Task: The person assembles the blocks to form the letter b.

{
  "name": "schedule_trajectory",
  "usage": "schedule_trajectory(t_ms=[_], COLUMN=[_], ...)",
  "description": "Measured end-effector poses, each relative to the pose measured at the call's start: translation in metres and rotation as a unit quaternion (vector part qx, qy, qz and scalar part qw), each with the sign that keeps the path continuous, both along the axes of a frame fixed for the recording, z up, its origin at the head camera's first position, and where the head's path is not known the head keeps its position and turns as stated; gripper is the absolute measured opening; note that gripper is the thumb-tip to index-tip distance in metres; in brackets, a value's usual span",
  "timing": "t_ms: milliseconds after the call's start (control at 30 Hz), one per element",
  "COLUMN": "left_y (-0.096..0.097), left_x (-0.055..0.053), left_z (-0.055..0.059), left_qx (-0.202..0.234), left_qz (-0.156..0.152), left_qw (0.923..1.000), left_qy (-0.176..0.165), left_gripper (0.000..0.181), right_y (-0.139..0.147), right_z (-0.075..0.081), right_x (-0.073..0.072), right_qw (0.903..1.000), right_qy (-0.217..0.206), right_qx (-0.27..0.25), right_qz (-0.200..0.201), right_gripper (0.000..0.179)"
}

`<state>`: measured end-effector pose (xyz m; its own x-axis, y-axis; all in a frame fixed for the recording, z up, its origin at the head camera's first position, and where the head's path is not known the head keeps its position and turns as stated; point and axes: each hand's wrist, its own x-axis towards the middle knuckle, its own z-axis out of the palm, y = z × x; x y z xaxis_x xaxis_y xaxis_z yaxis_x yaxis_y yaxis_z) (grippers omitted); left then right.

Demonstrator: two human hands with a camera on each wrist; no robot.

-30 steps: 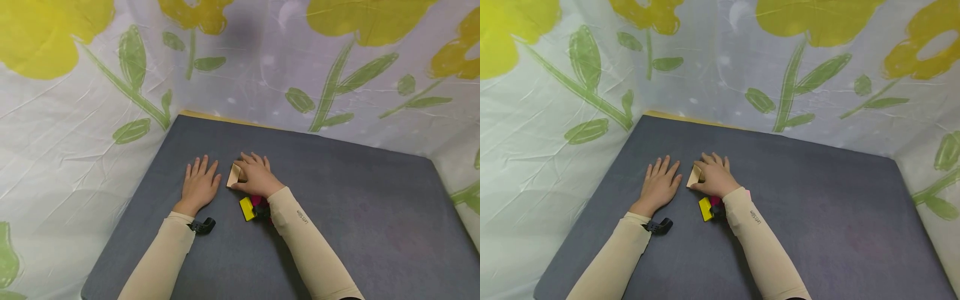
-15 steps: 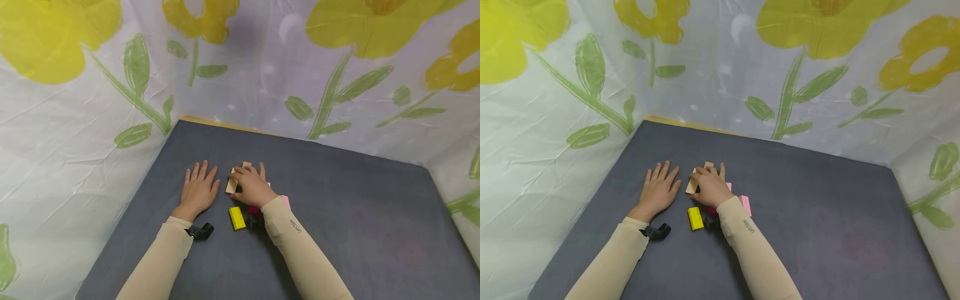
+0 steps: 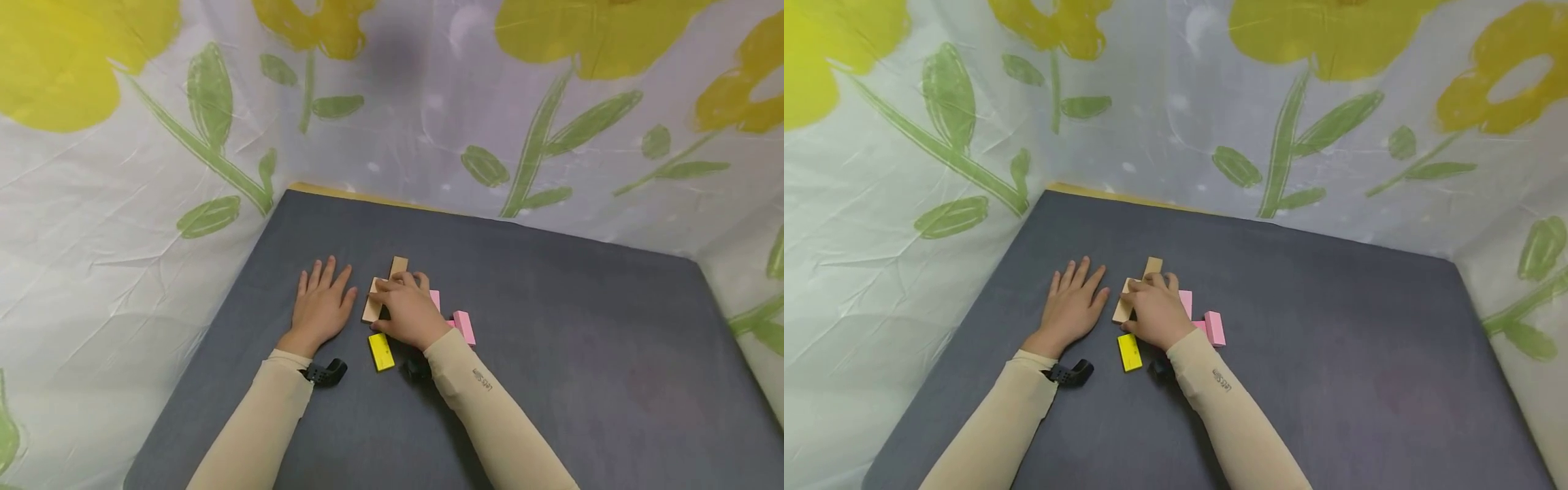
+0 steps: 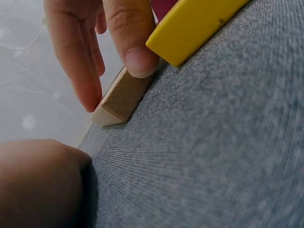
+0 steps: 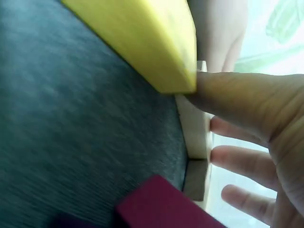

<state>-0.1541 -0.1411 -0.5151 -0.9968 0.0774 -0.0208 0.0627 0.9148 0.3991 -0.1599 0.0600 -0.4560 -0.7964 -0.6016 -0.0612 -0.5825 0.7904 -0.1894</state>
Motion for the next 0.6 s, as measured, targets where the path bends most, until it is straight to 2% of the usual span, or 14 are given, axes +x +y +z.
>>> schedule_trajectory(t_ms=[300, 600], left_y=[-0.001, 0.000], left_x=[0.000, -0.002], left_z=[0.003, 0.001], left_qx=[0.003, 0.005], left_qz=[0.001, -0.002], left_qw=[1.0000, 1.0000], left_qy=[-0.005, -0.006], left_gripper=[0.060, 0.061], right_y=[0.004, 0.009], right_z=[-0.003, -0.007], right_x=[0.014, 0.024], right_qw=[0.9996, 0.9994], right_qy=[-0.001, -0.001], right_qx=[-0.027, -0.033], right_qz=[0.007, 0.005], right_gripper=[0.054, 0.055])
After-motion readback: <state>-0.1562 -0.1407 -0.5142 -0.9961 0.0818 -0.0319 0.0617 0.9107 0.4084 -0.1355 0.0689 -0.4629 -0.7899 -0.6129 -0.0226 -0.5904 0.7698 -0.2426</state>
